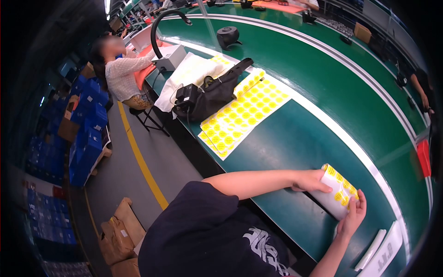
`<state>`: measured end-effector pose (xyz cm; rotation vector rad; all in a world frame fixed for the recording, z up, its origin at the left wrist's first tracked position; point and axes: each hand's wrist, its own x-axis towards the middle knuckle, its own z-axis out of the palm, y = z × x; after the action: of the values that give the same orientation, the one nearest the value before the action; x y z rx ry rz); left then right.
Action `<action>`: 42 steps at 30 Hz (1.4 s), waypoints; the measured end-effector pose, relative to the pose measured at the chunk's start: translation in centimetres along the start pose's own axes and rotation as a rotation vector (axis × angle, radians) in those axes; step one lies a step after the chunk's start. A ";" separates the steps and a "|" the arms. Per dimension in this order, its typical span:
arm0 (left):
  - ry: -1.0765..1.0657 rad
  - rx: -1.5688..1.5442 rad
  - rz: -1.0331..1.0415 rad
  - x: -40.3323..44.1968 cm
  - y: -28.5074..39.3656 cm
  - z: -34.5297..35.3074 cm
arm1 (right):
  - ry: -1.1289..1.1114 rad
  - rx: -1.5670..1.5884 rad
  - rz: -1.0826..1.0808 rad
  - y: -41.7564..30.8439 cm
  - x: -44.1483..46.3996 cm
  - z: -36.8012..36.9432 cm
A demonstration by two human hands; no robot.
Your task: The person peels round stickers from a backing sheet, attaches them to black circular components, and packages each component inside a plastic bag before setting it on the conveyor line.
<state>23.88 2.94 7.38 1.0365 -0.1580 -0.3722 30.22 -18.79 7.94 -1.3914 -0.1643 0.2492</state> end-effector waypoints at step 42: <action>0.241 -0.129 -0.139 -0.3 1.1 1.7 | -0.024 0.117 0.030 -0.9 -0.2 0.8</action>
<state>23.33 2.18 9.22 0.9588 0.1536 -0.3748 29.89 -18.24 8.98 -1.2756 -0.1461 0.2964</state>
